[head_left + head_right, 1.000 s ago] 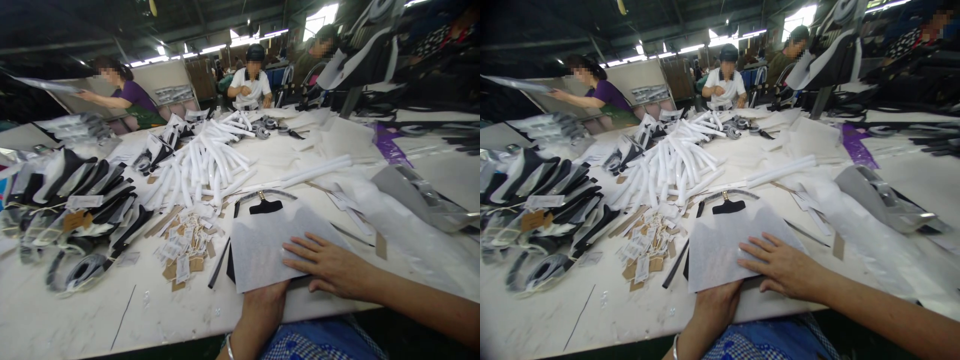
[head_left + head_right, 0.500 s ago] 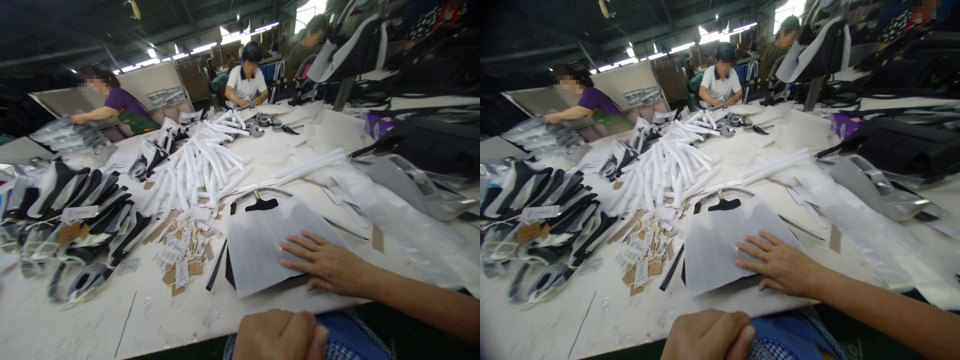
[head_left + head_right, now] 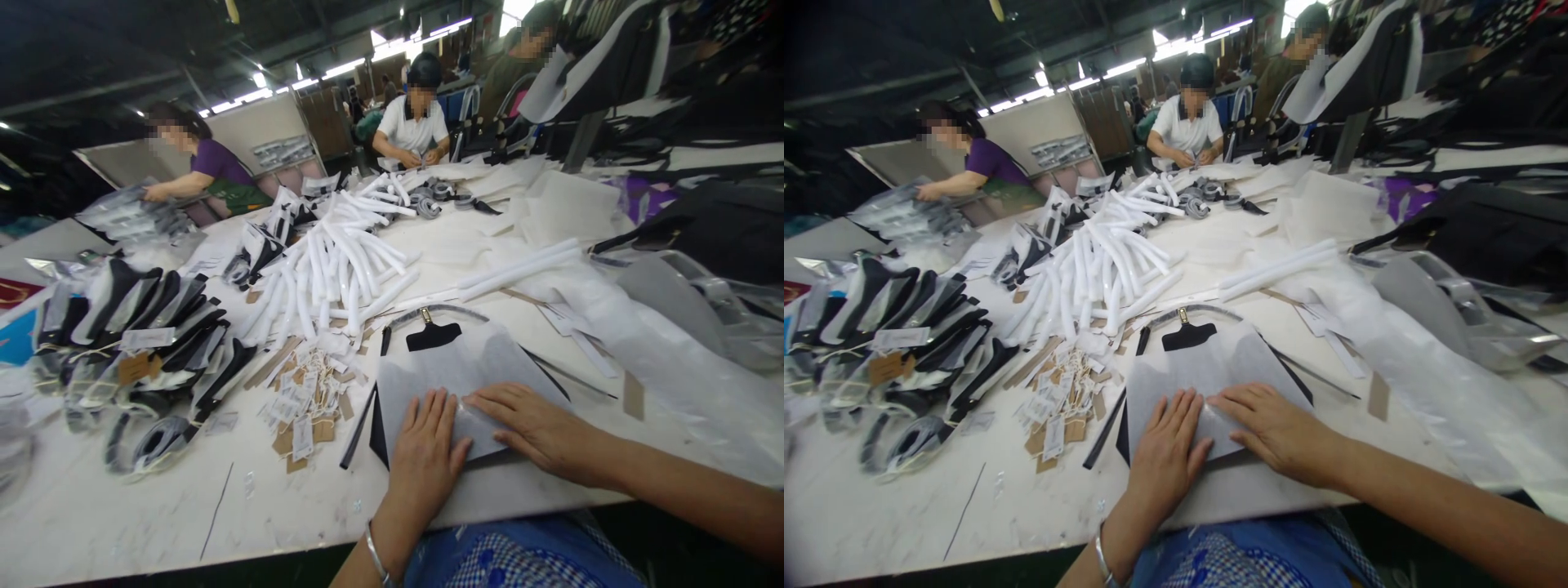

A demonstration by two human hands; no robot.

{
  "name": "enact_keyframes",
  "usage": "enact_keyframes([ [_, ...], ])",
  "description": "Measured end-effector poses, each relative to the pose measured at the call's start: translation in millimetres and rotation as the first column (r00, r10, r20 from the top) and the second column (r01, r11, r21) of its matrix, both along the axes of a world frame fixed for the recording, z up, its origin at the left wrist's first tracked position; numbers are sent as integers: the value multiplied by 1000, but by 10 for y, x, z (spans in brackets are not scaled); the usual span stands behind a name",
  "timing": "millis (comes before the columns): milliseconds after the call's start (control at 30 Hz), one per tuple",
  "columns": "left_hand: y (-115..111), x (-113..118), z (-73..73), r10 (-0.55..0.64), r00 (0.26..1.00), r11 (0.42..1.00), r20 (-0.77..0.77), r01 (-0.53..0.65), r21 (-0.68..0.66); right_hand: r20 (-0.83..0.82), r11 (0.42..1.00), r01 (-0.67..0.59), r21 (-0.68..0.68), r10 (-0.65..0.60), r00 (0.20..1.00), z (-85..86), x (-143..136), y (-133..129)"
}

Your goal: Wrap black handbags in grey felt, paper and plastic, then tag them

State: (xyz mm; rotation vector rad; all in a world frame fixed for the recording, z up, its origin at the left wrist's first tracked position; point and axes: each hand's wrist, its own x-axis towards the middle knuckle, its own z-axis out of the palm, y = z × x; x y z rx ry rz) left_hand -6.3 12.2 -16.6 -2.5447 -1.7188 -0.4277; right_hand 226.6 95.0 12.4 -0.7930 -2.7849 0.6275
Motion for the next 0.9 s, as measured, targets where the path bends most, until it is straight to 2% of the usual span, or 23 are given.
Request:
enact_keyframes([
  [167, 68, -46, 122, -15, 1000, 996, 22, 17, -85, 59, 997, -16, 75, 11, 998, 66, -123, 62],
  [367, 134, -181, 279, -54, 997, 975, 46, 63, -215, 71, 991, -68, 120, 59, 996, 83, -121, 107],
  [633, 108, -180, 164, -56, 998, 981, 7, 57, -187, 136, 975, -128, 179, 105, 985, 62, -114, 100],
  [900, 111, -183, 162, -60, 998, 983, -1, 58, -172, 41, 978, -104, 182, 98, 994, 24, -85, 112],
])
